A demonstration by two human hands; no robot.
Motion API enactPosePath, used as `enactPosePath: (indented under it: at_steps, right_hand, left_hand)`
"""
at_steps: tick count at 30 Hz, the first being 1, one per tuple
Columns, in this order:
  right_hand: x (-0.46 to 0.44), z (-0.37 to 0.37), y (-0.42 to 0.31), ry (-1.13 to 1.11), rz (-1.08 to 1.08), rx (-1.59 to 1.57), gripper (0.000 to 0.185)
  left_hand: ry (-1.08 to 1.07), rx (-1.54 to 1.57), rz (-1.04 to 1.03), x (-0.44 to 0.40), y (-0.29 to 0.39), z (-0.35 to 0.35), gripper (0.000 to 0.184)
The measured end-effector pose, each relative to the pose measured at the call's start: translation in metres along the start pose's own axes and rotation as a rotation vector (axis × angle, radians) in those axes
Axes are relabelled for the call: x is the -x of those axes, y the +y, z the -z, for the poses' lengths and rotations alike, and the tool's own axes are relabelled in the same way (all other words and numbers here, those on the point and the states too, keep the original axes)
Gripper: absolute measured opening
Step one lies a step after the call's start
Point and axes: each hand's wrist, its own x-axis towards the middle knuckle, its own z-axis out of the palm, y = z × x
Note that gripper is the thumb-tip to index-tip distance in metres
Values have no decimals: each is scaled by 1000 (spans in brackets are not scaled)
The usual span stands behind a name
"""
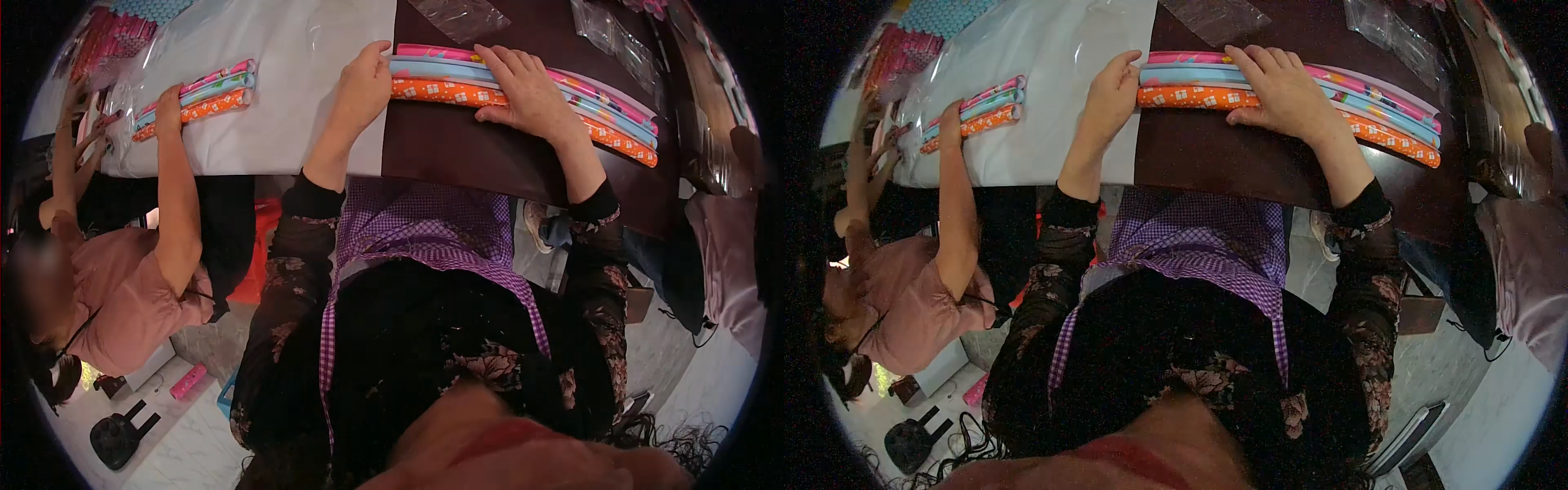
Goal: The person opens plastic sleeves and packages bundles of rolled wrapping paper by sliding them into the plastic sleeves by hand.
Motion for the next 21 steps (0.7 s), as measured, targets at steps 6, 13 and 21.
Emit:
enactPosePath:
  at_steps: [6,13,21]
  right_hand:
    - [0,-5,3,9,-12,-13,93]
    - [0,-2,4,-39,3,-59,99]
    - [0,-3,1,-13,0,-65,92]
  left_hand:
    - [-39,101,41,-1,-8,-1,35]
    - [-129,116,70,-2,-12,-1,37]
    - [-14,163,51,-2,-17,-12,30]
